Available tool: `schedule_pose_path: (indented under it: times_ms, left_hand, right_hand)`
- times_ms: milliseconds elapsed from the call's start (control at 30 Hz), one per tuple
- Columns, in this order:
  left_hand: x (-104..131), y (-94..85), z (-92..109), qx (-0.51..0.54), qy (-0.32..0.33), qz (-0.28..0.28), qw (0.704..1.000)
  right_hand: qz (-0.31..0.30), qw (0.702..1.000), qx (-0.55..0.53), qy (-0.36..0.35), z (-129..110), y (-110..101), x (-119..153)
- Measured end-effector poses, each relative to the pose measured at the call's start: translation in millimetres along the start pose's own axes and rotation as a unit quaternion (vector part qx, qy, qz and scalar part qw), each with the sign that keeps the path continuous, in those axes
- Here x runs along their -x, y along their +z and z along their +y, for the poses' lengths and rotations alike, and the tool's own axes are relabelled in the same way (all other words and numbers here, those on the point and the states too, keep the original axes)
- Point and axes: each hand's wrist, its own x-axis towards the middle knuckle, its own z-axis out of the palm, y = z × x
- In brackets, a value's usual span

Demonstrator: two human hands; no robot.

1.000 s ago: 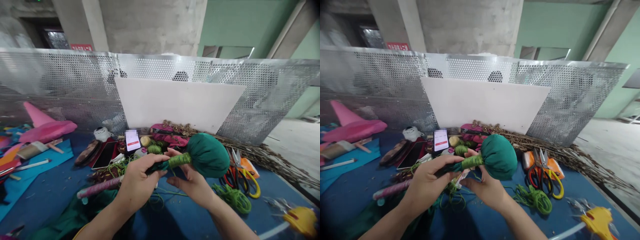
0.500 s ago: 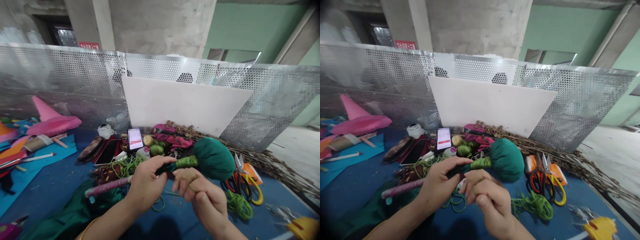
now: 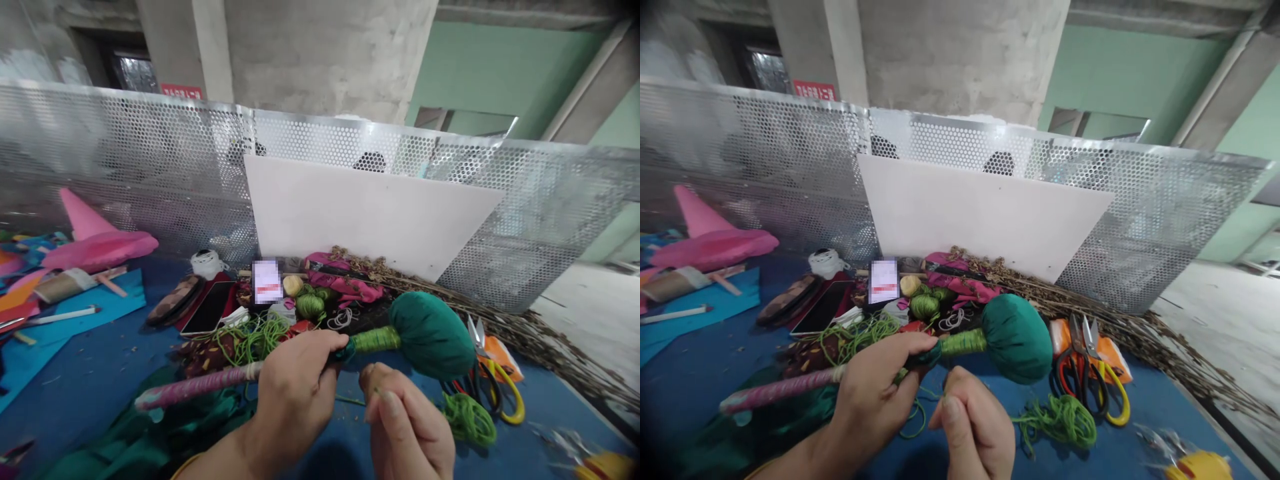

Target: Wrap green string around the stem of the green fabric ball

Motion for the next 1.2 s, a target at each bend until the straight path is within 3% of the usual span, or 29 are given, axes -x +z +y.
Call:
schedule_pose_path:
  times_ms: [267,433,600,833,1200]
  left_hand:
    - [-3.0,0.0,-2.8,-0.029,0.026,-0.007,0.999]
    - [-12.4,-10.3,-2.0,-0.052,0.097,-0.038,0.993]
    - [-15.7,-13.8,-3.2,-0.060,0.134,-0.075,0.986]
    - [-15.1,-6.5,-2.1,-0.079,0.166,-0.133,0.974]
    - [-14.4,-0.4,1.1,-0.084,0.224,-0.178,0.955]
  right_hand:
    - [0.007,1.000,-0.002,0.023,-3.4,6.3,0.8]
    - [-0.053,0.998,-0.044,-0.003,-10.0,-5.4,-14.2]
    - [-0.100,0.990,0.099,-0.012,-30.6,-22.0,-32.6]
    - [-0.110,0.947,0.299,-0.031,-36.0,-35.9,-49.4]
    - [-0.164,0.922,0.347,0.057,-31.7,-43.6,-61.7]
